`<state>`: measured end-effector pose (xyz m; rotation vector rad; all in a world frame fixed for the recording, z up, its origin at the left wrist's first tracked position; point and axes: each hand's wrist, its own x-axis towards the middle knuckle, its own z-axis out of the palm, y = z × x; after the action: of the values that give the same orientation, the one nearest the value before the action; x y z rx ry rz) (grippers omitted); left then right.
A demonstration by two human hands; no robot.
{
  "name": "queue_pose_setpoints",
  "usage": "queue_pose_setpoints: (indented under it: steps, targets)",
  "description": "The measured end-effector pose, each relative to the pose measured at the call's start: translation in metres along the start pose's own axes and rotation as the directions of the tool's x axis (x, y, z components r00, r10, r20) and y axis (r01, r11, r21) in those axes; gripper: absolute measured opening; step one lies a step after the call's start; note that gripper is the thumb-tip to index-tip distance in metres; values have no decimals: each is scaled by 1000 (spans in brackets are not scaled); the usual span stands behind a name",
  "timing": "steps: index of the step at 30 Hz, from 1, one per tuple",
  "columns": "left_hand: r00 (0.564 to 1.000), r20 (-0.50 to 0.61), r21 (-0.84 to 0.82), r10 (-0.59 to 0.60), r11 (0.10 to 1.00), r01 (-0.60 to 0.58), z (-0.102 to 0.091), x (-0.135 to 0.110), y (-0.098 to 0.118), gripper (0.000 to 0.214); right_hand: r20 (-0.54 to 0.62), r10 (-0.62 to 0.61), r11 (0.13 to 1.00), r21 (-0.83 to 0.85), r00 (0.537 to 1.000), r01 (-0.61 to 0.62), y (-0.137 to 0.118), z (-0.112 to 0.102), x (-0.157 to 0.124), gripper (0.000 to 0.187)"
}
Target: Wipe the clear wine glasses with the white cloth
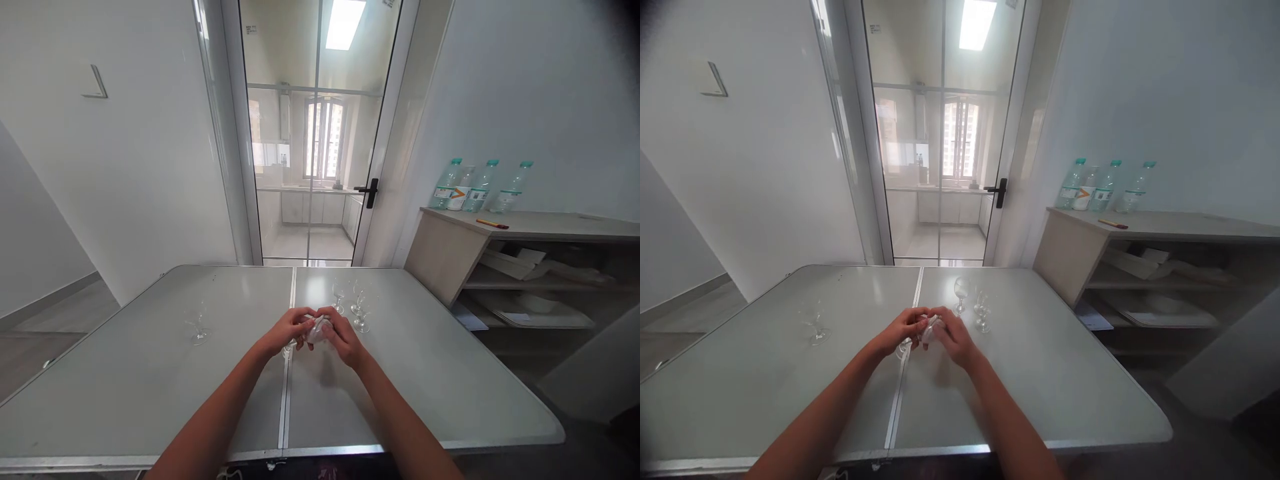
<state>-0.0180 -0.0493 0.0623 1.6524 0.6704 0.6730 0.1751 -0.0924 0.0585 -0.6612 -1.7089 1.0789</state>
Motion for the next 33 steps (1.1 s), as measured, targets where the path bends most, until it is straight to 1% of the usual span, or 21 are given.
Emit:
queue_pose_setpoints:
  steps: [1,2,3,5,6,8,10,11,13,15,17,18,19,20,22,24,26,28,30,32,33]
  targets:
    - [995,-72,145,75,987,-64,1,0,-2,44,-42,30,999,20,999,-29,-1,1,2,32]
    - [977,-139,317,161,942,-110,3,0,-5,42,-105,66,997,31,992,-63,-2,3,4,31]
    - [950,-186,488,249,863,-131,5,0,-8,41,-180,103,995,32,978,-98,-4,4,6,31]
    - [895,-204,743,396,658,-121,10,1,-16,43,-315,152,988,11,937,-157,-5,5,8,29]
    - [876,-188,815,443,569,-113,12,1,-20,45,-365,163,985,1,917,-174,-5,5,8,29]
    - [849,-158,880,504,462,-110,15,1,-24,46,-402,165,984,6,901,-178,-5,4,8,29]
    - [833,-143,887,535,442,-132,16,0,-25,47,-354,168,986,53,920,-159,-5,3,7,31]
    - [830,-151,872,538,468,-145,16,-1,-24,48,-316,166,986,83,934,-147,-4,2,6,32]
    - [840,-197,792,505,587,-167,17,-1,-20,48,-252,150,986,104,956,-127,-3,0,6,34]
    - [881,-255,614,398,771,-170,18,0,-14,43,-210,114,993,63,971,-103,0,-1,6,35]
    - [946,-255,319,201,941,-114,19,2,-8,42,-126,87,996,9,988,-86,2,-3,5,37]
    - [972,-214,153,92,986,-60,19,3,-6,44,-82,75,997,-20,994,-77,3,-4,5,38]
    - [989,-149,-1,-7,1000,7,18,3,-4,46,-56,60,997,-53,997,-63,4,-6,4,39]
    - [993,-74,-131,-89,988,79,17,4,-3,48,-53,42,995,-89,998,-47,5,-7,4,39]
    - [978,58,-309,-200,928,208,13,5,-2,48,-97,-1,988,-151,995,-14,7,-8,3,38]
    - [952,132,-418,-276,855,306,9,6,-4,47,-133,-23,986,-167,991,1,8,-8,2,38]
    - [922,175,-508,-345,771,385,6,7,-6,43,-139,-19,988,-154,990,-3,10,-8,1,38]
    - [886,252,-596,-390,659,459,5,8,-8,38,-133,-11,992,-124,991,-6,13,-7,-2,39]
    - [850,341,-653,-402,549,522,4,8,-9,34,-123,-16,995,-104,992,3,15,-7,-6,38]
    - [837,384,-670,-390,506,544,5,7,-8,31,-111,-35,994,-102,993,24,14,-7,-9,37]
    - [842,380,-664,-383,522,536,5,7,-7,32,-108,-44,994,-108,993,32,13,-7,-10,37]
